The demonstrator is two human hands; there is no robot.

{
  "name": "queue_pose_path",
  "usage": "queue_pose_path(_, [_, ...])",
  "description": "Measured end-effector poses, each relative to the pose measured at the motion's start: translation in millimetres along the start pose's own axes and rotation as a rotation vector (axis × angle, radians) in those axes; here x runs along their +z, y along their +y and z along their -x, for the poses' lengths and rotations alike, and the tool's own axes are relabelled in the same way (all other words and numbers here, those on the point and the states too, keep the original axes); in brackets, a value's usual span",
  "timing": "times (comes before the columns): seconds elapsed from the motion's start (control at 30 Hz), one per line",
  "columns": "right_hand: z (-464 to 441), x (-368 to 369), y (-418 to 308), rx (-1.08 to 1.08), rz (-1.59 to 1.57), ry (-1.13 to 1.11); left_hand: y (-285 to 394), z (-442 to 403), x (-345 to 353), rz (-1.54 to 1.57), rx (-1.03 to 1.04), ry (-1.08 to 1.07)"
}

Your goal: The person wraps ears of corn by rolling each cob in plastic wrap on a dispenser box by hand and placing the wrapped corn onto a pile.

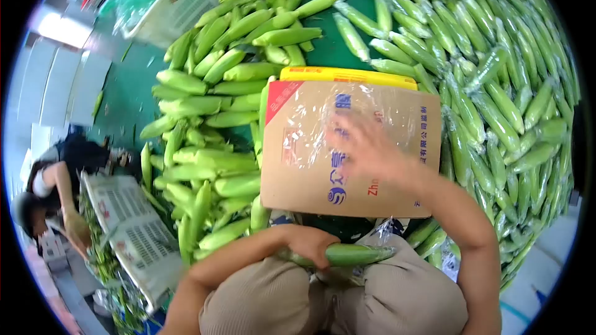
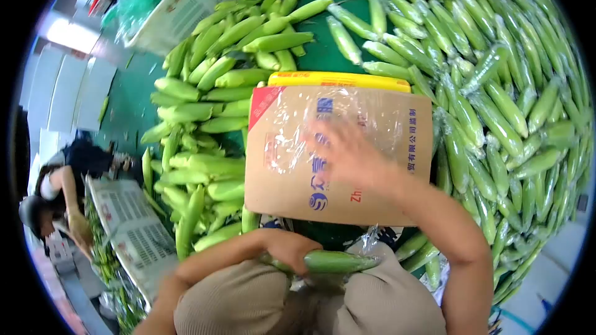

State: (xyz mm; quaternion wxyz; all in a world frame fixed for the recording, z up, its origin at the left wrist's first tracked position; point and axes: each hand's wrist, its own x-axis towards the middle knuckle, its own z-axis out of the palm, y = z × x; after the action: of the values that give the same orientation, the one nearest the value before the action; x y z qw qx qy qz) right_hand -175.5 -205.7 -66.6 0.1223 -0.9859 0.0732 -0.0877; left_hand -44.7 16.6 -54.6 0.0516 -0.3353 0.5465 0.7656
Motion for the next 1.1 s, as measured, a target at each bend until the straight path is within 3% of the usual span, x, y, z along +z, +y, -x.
queue_pose_path(0.07, [31.2, -55.8, -58.2, 0.114, -0.485, -0.353, -3.1, 27.6, -8.6, -0.117, 0.071, 0.135])
queue_pose_path(0.1, [60.3, -49.3, -80.1, 0.081, -0.561, -0.390, 8.3, 42.1, -14.0, -0.175, 0.115, 0.168])
queue_pose_path(0.13, [60.4, -73.7, -90.0, 0.088, -0.732, -0.753, 4.0, 54.9, -13.9, -0.198, 0.221, 0.237])
queue_pose_path(0.17, [79.3, -62.2, -98.3, 0.239, -0.967, -0.851, -1.9, 63.8, -18.6, -0.236, 0.350, 0.309])
queue_pose_path(0.2, [85.0, -57.3, -97.9, 0.353, -1.118, -0.853, 21.8, 83.3, -27.2, -0.006, 0.245, 0.323])
queue_pose_path(0.23, [88.1, -48.0, -97.0, 0.445, -1.292, -0.829, 22.9, 99.7, -37.5, -0.216, 0.116, 0.371])
queue_pose_path(0.27, [97.9, -21.6, -97.1, 0.436, -1.332, -0.569, 48.7, 111.5, -43.2, -0.278, 0.117, 0.505])
queue_pose_path(0.3, [105.1, -1.7, -99.9, 0.400, -1.360, -0.321, 50.0, 111.5, -35.1, 0.014, 0.164, 0.779])
queue_pose_path(0.33, [97.8, 1.4, -103.5, 0.406, -1.325, -0.185, 37.5, 120.5, -38.4, -0.149, 0.266, 0.841])
queue_pose_path(0.4, [82.9, -11.0, -95.5, 0.421, -1.241, 0.030, -36.1, 96.5, -57.1, 0.216, 0.594, 1.548])
queue_pose_path(0.43, [71.9, -23.3, -94.7, 0.439, -1.207, 0.111, -7.8, 85.3, -64.5, 0.688, 0.950, 1.677])
queue_pose_path(0.5, [43.6, 17.4, -75.9, 0.692, -1.722, 0.543, 32.8, 76.9, -75.1, 1.043, 1.086, 1.705])
queue_pose_path(0.53, [37.4, 31.8, -68.6, 0.819, -1.967, 0.772, 38.7, 74.8, -77.3, 1.094, 1.129, 1.597])
queue_pose_path(0.57, [34.5, 21.4, -61.8, 0.844, -2.128, 0.977, 38.3, 56.2, -73.5, 0.814, 1.131, 1.669])
queue_pose_path(0.6, [26.8, -4.2, -51.2, 0.859, -2.281, 1.193, 36.8, 25.8, -65.9, 0.529, 1.118, 1.725])
queue_pose_path(0.63, [18.6, -24.3, -45.5, 0.862, -2.430, 1.423, 44.9, 14.2, -54.2, 0.171, 0.948, 1.674])
queue_pose_path(0.67, [16.5, -34.6, -46.5, 0.744, -2.558, 1.270, 53.0, 3.0, -42.3, -0.186, 0.825, 1.616])
queue_pose_path(0.7, [17.3, -42.1, -56.3, 0.618, -2.703, 1.091, 83.4, -1.7, -41.3, -0.770, 0.802, 1.451])
queue_pose_path(0.73, [17.8, -49.5, -67.3, 0.497, -2.821, 0.891, 113.4, -5.6, -39.4, -1.278, 0.885, 1.233])
queue_pose_path(0.8, [59.6, -55.1, -63.9, 0.461, -2.638, 0.749, 115.3, -25.2, -39.7, -1.280, 0.872, 1.122])
queue_pose_path(0.87, [120.5, -50.2, -27.2, 0.683, -2.288, 0.826, 112.4, -24.4, -48.6, -1.232, 0.805, 1.112])
queue_pose_path(0.9, [149.1, -53.2, -2.1, 0.755, -2.162, 0.892, 104.7, -11.6, -59.7, -1.073, 0.916, 1.029])
queue_pose_path(0.93, [185.6, -62.9, 31.2, 0.790, -2.045, 0.990, 80.4, 1.5, -69.6, -1.005, 0.976, 1.128])
queue_pose_path(0.97, [223.1, -80.9, 72.9, 0.791, -1.938, 1.093, 48.1, 40.1, -102.3, -0.878, 0.432, 0.917])
queue_pose_path(1.03, [292.7, -138.8, 157.1, 0.706, -1.805, 1.271, -38.2, 63.0, -65.1, -0.616, 0.441, 1.954])
queue_pose_path(1.07, [324.8, -165.5, 183.8, 0.637, -1.758, 1.360, -75.9, 81.8, -65.4, -0.314, 0.157, 2.290])
queue_pose_path(1.1, [345.8, -192.2, 204.6, 0.589, -1.706, 1.426, -113.3, 105.6, -56.8, -0.116, -0.139, 2.435])
